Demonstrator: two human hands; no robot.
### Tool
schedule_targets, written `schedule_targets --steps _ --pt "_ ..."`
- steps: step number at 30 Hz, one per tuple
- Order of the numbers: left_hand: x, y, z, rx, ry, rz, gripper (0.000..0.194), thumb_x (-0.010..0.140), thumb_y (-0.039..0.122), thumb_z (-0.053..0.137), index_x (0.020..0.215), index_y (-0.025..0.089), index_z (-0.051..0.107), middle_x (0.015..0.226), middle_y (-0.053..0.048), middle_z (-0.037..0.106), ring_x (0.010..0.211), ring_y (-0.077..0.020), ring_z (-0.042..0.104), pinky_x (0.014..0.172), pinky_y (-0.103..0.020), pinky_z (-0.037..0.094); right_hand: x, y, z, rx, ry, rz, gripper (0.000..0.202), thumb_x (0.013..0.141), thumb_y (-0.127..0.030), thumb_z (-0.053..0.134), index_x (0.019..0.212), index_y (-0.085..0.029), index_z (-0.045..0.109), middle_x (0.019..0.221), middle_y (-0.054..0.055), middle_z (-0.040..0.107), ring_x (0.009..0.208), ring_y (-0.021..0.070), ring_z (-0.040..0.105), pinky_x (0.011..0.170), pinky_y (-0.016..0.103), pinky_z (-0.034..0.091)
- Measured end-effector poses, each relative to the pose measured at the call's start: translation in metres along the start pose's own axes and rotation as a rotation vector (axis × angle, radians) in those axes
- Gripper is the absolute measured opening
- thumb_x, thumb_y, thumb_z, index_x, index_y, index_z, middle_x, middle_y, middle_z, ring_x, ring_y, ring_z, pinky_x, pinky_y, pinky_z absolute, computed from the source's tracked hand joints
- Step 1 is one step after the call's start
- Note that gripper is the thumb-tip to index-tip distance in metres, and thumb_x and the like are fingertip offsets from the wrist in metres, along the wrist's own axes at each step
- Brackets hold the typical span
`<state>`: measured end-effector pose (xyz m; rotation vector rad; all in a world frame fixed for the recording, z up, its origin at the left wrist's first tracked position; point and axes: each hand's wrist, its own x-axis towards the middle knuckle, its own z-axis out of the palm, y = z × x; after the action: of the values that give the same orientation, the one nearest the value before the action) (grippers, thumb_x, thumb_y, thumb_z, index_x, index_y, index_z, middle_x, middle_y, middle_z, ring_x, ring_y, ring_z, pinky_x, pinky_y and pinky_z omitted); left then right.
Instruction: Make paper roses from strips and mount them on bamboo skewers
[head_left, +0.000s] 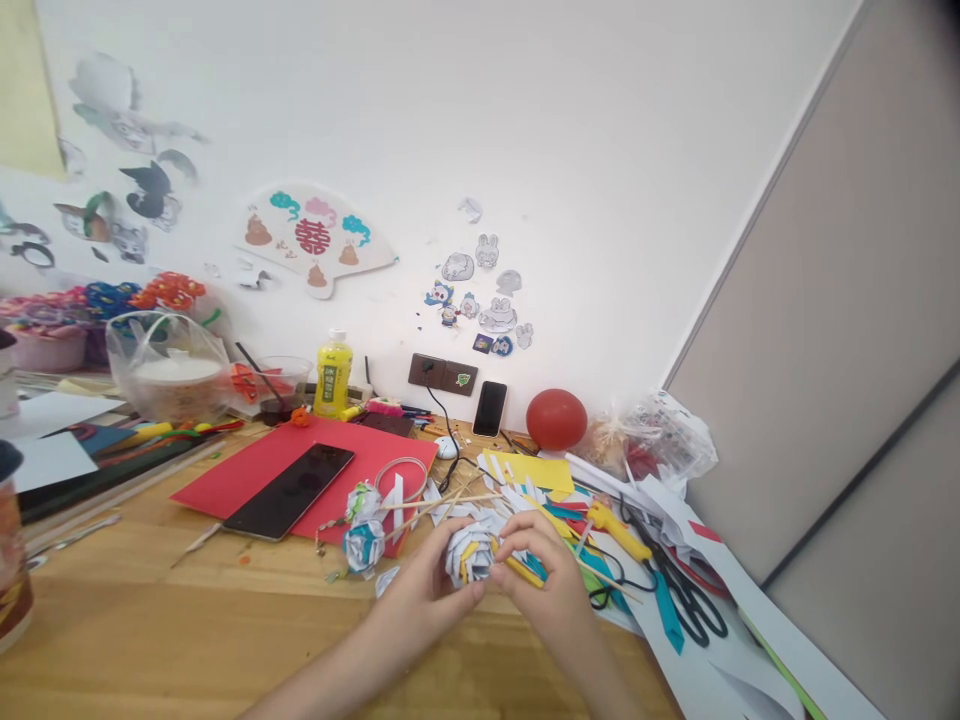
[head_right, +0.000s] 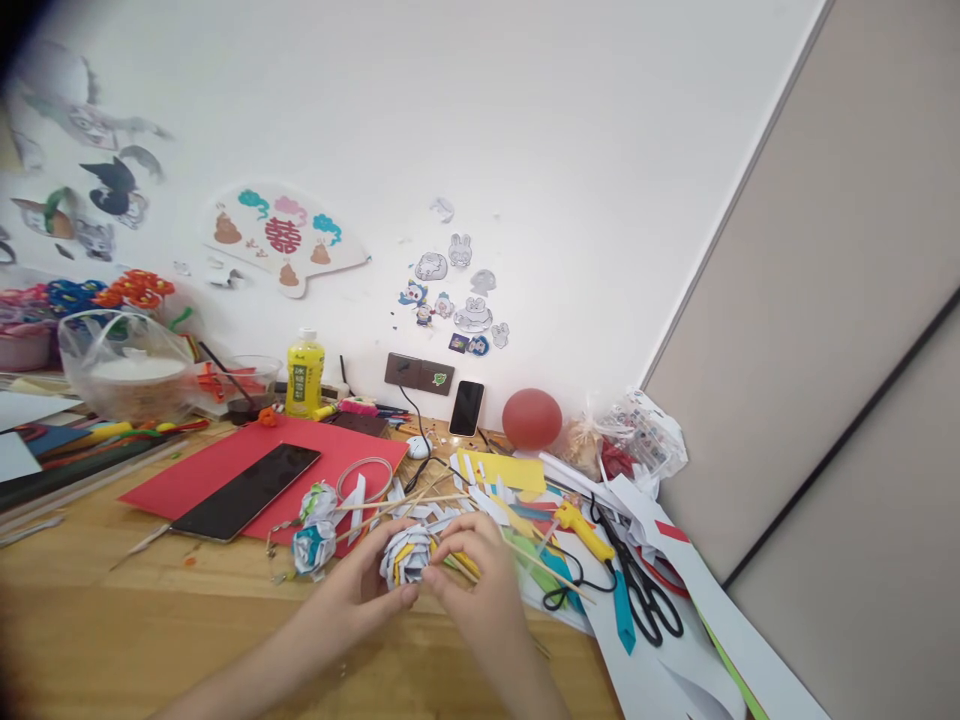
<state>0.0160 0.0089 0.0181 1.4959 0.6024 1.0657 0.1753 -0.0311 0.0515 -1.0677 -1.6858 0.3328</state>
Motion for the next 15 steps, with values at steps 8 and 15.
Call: schedule_targets --steps 8,15 --pt "-0.003 0.013 0.003 -0.091 -0.015 -0.05 0.05 0.064 0.031 0.069 0.107 0.019 0.046 0.105 -0.007 0.054 0.099 -0.024 0.051 0.085 -0.035 0.041 -0.001 0.01 0.003 0.172 -0.022 0.073 0.009 0.073 -0.026 0.066 0.07 -0.02 0.059 0.084 0.003 0.056 0.084 0.0192 0.057 0.078 0.032 0.045" --pt "-0.003 0.022 0.005 -0.2 -0.101 -0.136 0.054 0.061 0.039 0.072 0.104 0.019 0.046 0.079 0.002 0.053 0.063 -0.0126 0.051 0.064 -0.029 0.043 0.0 0.014 0.006 0.362 -0.051 0.086 0.026 0.072 -0.044 0.066 0.071 -0.02 0.058 0.08 0.002 0.051 0.079 0.0176 0.055 0.073 0.03 0.046"
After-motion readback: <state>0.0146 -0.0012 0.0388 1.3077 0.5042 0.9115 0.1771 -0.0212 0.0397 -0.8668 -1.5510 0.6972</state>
